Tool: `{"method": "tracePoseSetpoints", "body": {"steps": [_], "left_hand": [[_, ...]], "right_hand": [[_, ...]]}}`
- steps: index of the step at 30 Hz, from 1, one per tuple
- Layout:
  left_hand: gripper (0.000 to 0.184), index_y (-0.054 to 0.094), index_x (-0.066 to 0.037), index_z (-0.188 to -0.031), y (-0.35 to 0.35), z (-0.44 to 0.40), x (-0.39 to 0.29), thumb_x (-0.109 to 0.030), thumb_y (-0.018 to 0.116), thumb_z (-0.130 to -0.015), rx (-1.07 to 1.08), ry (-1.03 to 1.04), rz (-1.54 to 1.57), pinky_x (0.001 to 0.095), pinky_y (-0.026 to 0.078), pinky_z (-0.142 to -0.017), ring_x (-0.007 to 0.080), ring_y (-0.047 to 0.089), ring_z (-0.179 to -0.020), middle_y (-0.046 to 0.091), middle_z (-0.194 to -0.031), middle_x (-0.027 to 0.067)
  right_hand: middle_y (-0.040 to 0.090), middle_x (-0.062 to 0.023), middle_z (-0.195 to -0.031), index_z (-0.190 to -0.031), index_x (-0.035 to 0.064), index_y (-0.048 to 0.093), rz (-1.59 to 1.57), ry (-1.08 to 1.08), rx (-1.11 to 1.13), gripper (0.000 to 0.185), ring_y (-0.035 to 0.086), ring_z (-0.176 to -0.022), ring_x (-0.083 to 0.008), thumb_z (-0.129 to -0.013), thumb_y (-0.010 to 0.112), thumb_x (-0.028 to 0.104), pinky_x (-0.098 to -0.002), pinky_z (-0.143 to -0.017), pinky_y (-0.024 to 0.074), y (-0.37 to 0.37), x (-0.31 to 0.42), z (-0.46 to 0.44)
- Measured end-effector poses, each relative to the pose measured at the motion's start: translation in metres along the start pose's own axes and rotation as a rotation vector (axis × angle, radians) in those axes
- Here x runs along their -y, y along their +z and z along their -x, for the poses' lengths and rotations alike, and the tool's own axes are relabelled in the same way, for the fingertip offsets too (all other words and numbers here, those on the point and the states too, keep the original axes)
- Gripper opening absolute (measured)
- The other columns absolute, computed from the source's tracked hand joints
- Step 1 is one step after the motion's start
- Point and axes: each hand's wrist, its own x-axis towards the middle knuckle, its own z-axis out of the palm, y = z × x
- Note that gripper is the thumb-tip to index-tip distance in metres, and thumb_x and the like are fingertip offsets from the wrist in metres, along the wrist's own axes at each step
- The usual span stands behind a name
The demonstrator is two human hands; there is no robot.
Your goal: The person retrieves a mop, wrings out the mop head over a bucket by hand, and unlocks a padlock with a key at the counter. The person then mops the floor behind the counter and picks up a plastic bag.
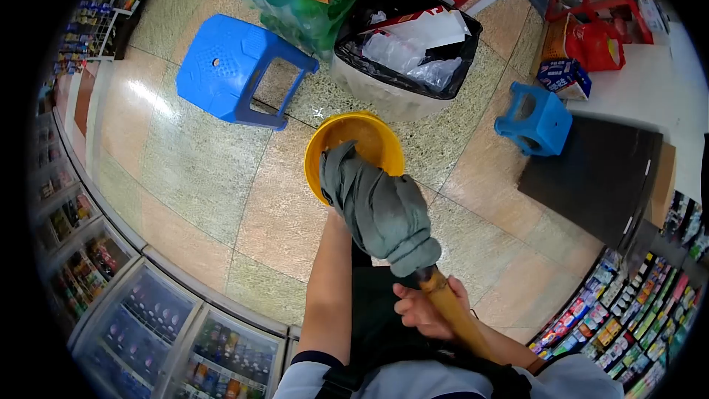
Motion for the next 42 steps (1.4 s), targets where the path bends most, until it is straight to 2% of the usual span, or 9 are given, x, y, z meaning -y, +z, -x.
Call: {"method": "tracePoseSetpoints", "body": {"steps": [6,8,12,21,27,33,35,39,42], "left_hand": [[0.035,0.051,0.000,-0.103,0.006,-0.016,-0.025,-0.025,0.049,-0.078,-0.071,-0.108,-0.055,0.0367,0.045,-0.079,0.0256,0.056,-0.087,0.057,-0.097,0.0134],[0.035,0.051,0.000,-0.103,0.020,-0.019,-0.042,-0.024,0.049,-0.078,-0.115,-0.145,-0.125,0.0365,0.046,-0.079,0.0255,0.056,-0.086,0.057,-0.097,0.0136],[0.032,0.051,0.001,-0.101,0.078,-0.002,-0.067,-0.018,0.053,-0.074,-0.302,-0.226,-0.599,0.0357,0.046,-0.077,0.0251,0.056,-0.085,0.057,-0.095,0.0144],[0.038,0.049,0.001,-0.103,0.017,-0.023,-0.031,0.003,0.058,-0.066,-0.592,0.326,-1.020,0.0327,0.046,-0.071,0.0218,0.056,-0.083,0.056,-0.095,0.0103],[0.042,0.049,0.006,-0.105,-0.026,-0.036,0.002,-0.008,0.062,-0.068,-1.074,0.278,-0.615,0.0350,0.045,-0.074,0.0254,0.055,-0.088,0.053,-0.103,0.0154],[0.044,0.043,0.002,-0.113,-0.086,-0.029,0.005,-0.021,0.054,-0.077,-0.717,0.127,-0.131,0.0406,0.042,-0.083,0.0274,0.051,-0.096,0.049,-0.110,0.0153],[0.045,0.044,-0.005,-0.114,-0.057,-0.019,0.006,-0.037,0.038,-0.083,-0.272,-0.053,-0.003,0.0434,0.034,-0.092,0.0286,0.045,-0.105,0.049,-0.113,0.0132],[0.043,0.045,-0.006,-0.113,-0.039,-0.014,0.021,-0.036,0.039,-0.083,-0.100,-0.068,0.150,0.0426,0.034,-0.092,0.0276,0.046,-0.104,0.049,-0.112,0.0137],[0.042,0.045,-0.006,-0.112,-0.024,-0.013,0.035,-0.035,0.040,-0.083,-0.034,-0.122,0.109,0.0416,0.036,-0.089,0.0270,0.047,-0.101,0.050,-0.110,0.0134]], "right_hand": [[0.046,-0.0050,-0.067,-0.122,0.0060,0.026,-0.320,0.361,0.511,0.052,0.040,-0.037,-0.0100,-0.080,0.051,0.025,-0.0202,-0.037,0.0355,-0.011,0.019,0.021],[0.040,-0.0007,-0.055,-0.111,0.0060,0.035,0.184,0.324,-0.078,0.036,0.033,-0.033,-0.0071,-0.080,0.049,0.018,-0.0192,-0.036,0.0298,0.006,0.033,0.041],[0.038,0.0001,-0.055,-0.100,0.0087,0.039,0.608,0.363,-0.427,0.027,0.034,-0.035,-0.0071,-0.078,0.051,0.018,-0.0218,-0.038,0.0300,0.018,0.058,0.041],[0.044,-0.0013,-0.056,-0.081,0.0062,0.043,1.110,0.220,-0.764,0.019,0.043,-0.040,-0.0098,-0.072,0.057,0.015,-0.0254,-0.038,0.0375,-0.047,0.094,-0.037],[0.045,-0.0034,-0.057,-0.080,0.0048,0.044,1.384,0.058,-0.923,0.020,0.044,-0.041,-0.0118,-0.070,0.058,0.015,-0.0264,-0.037,0.0375,-0.075,0.135,-0.075],[0.047,-0.0045,-0.059,-0.087,0.0023,0.044,1.491,-0.079,-0.835,0.028,0.045,-0.042,-0.0114,-0.079,0.053,0.027,-0.0252,-0.037,0.0373,-0.027,0.106,-0.047],[0.047,-0.0045,-0.065,-0.103,0.0047,0.040,1.211,-0.087,-0.769,0.030,0.044,-0.044,-0.0105,-0.086,0.039,0.029,-0.0218,-0.040,0.0367,-0.008,0.086,-0.028],[0.048,-0.0063,-0.076,-0.112,0.0063,0.036,1.240,-0.050,-0.637,0.033,0.048,-0.061,-0.0126,-0.088,0.030,0.029,-0.0231,-0.052,0.0418,0.011,0.048,0.013],[0.048,-0.0075,-0.081,-0.115,0.0084,0.035,0.813,-0.095,-0.459,0.037,0.048,-0.070,-0.0154,-0.087,0.035,0.031,-0.0254,-0.057,0.0443,0.003,0.026,0.031]]}}
